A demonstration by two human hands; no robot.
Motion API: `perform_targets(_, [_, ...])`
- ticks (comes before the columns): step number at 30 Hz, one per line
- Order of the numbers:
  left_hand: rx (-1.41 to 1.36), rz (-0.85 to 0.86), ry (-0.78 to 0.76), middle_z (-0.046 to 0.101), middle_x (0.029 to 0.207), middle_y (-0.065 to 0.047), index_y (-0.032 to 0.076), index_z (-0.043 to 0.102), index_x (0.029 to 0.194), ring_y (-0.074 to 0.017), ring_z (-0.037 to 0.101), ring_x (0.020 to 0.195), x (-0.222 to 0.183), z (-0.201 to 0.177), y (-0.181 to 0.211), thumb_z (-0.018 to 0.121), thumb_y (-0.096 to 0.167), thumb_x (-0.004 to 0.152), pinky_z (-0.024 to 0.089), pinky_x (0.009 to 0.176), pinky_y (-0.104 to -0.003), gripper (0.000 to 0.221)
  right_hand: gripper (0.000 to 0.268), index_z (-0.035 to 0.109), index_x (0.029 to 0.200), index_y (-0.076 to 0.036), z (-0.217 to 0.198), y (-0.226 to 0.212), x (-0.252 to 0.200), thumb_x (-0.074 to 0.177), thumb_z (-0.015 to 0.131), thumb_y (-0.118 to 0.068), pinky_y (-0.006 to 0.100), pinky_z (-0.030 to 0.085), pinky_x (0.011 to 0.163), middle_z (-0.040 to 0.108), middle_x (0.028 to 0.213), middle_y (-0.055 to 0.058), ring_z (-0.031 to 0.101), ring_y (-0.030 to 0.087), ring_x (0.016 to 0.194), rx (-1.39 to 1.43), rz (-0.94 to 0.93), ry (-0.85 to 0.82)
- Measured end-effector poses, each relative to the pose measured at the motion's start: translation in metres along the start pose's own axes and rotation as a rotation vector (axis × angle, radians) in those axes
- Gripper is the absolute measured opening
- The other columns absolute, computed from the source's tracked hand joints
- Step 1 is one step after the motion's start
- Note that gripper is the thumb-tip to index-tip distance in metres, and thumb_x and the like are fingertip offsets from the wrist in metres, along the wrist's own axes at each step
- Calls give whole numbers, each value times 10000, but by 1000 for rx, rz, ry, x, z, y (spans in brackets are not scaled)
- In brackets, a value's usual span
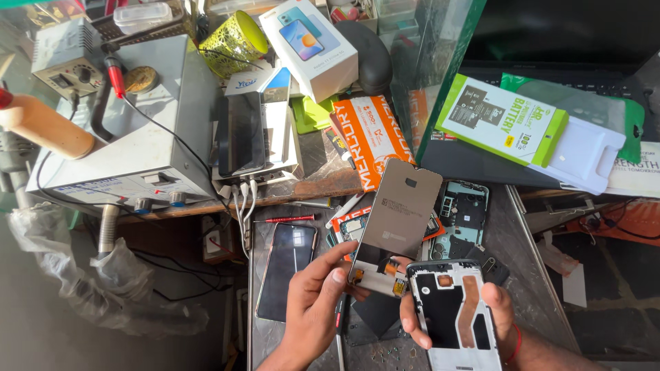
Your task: The person disassembles a smartphone, removes the back cover and battery, then reassembles it with a new battery. They connect internal components, place the back cover, and power on the device to verify functionality.
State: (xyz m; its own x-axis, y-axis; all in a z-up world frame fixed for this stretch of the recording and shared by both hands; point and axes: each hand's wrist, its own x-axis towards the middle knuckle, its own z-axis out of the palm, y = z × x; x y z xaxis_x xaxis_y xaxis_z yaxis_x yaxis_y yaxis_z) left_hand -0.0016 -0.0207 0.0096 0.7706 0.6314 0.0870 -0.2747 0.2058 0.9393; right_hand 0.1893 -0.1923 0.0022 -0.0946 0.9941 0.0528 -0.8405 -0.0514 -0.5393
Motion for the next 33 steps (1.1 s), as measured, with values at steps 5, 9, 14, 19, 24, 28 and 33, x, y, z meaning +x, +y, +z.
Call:
perform_targets(5, [-37, -22, -27, 770, 1035, -157, -99, 609, 1370, -190, 724, 889, -3, 1, 3, 551, 236, 1045, 605, 771, -348, 470, 1241, 180, 1600, 50, 6, 0, -6, 781, 727, -704, 342, 543, 723, 602, 1065, 308, 643, 281, 839, 30, 27, 63])
perform_targets(9, [-66, -44, -17, 765, 1049, -168, -112, 606, 1375, -198, 710, 881, -4, 1, -4, 586, 213, 1034, 591, 766, -350, 472, 1248, 174, 1604, 39, 6, -2, -6, 766, 742, -691, 337, 544, 726, 607, 1076, 304, 644, 277, 858, 35, 61, 53])
perform_targets(14, [-74, -58, 17, 741, 1141, -167, -105, 591, 1367, -183, 685, 1048, -1, -1, -5, 567, 154, 1028, 552, 919, -327, 428, 1236, 173, 1609, 55, 1, 1, -3, 790, 736, -680, 345, 547, 748, 614, 1071, 305, 644, 276, 848, 27, 76, 42])
perform_targets(19, [37, -97, 20, 759, 1169, -146, -86, 611, 1329, -151, 689, 1080, 12, -3, 8, 573, 110, 998, 534, 974, -301, 386, 1224, 172, 1619, 62, -6, 0, 0, 806, 742, -653, 324, 535, 749, 621, 1107, 296, 641, 259, 871, -14, 169, -12])
perform_targets(24, [81, -121, 3, 773, 1085, -123, -92, 658, 1244, -129, 703, 999, 16, -5, 14, 618, 89, 984, 549, 924, -292, 319, 1213, 197, 1601, 67, -9, -1, 4, 796, 755, -648, 326, 551, 761, 639, 1121, 302, 657, 251, 852, -110, 222, -24])
perform_targets(28, [175, -136, 43, 784, 976, -114, -76, 694, 1118, -117, 712, 869, 17, -7, 18, 639, 96, 970, 572, 801, -289, 234, 1192, 256, 1611, 99, 2, 0, 7, 819, 769, -628, 307, 560, 744, 660, 1139, 301, 673, 241, 836, -177, 208, -16])
perform_targets(33, [32, -120, 69, 777, 947, -119, -70, 715, 1065, -126, 709, 830, 24, -26, 21, 663, 60, 949, 574, 788, -275, 182, 1153, 270, 1616, 96, 5, -9, 12, 856, 763, -616, 330, 574, 744, 645, 1154, 319, 678, 255, 836, -213, 123, -61])
